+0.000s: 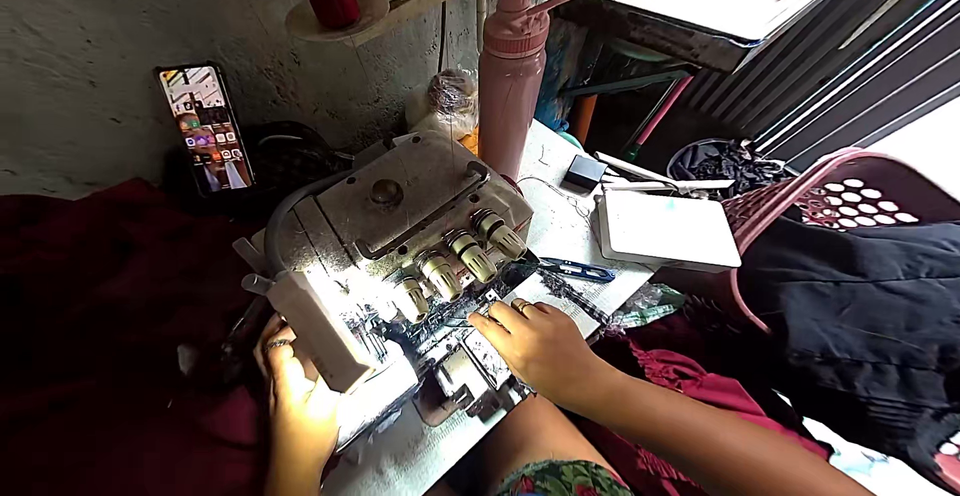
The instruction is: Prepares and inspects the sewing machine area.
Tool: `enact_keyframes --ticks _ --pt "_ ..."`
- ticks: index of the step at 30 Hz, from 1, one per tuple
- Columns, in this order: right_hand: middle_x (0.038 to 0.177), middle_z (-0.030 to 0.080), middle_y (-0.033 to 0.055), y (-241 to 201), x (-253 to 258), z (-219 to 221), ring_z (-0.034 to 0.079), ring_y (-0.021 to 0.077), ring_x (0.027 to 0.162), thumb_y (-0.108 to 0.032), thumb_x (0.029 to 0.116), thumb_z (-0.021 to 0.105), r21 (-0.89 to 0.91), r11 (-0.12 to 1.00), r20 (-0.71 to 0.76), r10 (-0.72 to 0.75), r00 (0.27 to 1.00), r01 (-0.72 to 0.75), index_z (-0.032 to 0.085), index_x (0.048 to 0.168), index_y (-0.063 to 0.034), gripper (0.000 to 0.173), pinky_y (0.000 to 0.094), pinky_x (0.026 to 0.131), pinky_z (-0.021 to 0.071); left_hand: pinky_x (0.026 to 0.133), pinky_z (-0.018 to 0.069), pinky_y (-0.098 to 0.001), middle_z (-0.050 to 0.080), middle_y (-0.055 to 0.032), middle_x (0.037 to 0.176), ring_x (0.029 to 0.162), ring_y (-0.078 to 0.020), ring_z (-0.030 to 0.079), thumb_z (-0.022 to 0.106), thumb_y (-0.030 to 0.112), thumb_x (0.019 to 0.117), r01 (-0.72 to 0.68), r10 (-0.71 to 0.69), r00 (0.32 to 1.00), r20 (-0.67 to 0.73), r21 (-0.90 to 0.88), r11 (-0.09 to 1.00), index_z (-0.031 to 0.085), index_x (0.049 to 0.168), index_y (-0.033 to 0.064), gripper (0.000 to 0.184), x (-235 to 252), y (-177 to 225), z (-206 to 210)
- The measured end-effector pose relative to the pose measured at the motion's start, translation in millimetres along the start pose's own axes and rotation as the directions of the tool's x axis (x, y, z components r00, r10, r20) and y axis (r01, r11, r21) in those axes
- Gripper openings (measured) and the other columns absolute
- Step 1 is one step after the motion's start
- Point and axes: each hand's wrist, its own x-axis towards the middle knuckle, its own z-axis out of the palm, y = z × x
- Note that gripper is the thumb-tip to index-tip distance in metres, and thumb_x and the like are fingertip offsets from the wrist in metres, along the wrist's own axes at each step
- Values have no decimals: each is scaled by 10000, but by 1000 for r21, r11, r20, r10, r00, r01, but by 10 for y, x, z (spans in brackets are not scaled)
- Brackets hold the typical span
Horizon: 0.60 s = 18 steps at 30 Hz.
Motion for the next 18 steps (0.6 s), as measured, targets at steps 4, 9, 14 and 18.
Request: enact_keyframes --ticks 4,9,14,18 --pt "829 688 92 20 15 45 662 252 635 -43 864 625 -10 1000 36 12 999 -11 788 1010 -124 233 333 481 493 1108 418 -284 450 -267 1440 1348 -203 479 620 97 931 -4 4 1000 -6 -18 1000 506 1269 -139 427 -2 1 9" --pt "825 694 77 28 -28 41 654 240 634 -82 912 582 10 1000 1 26 1000 -26 792 1021 -140 243 327 497 495 1084 424 -262 452 -256 1427 1322 -178 486 624 116 925 -6 6 1000 -6 -5 1000 513 1254 -120 420 1 27 10" --pt "841 703 67 -45 -12 47 649 224 635 -70 903 597 13 1000 -31 7 999 -7 798 1008 -156 243 317 496 482 1059 446 -242 447 -240 1427 1307 -158 499 627 101 923 11 -11 1000 -14 -36 999 508 1261 -114 418 -4 32 21" --pt "816 691 55 -72 22 92 640 216 620 -48 880 608 -8 1000 -32 -16 999 16 787 958 -144 218 314 484 469 1084 424 -260 443 -260 1439 1335 -177 477 639 100 917 -5 5 1000 -21 -12 1000 534 1220 -116 386 5 43 22"
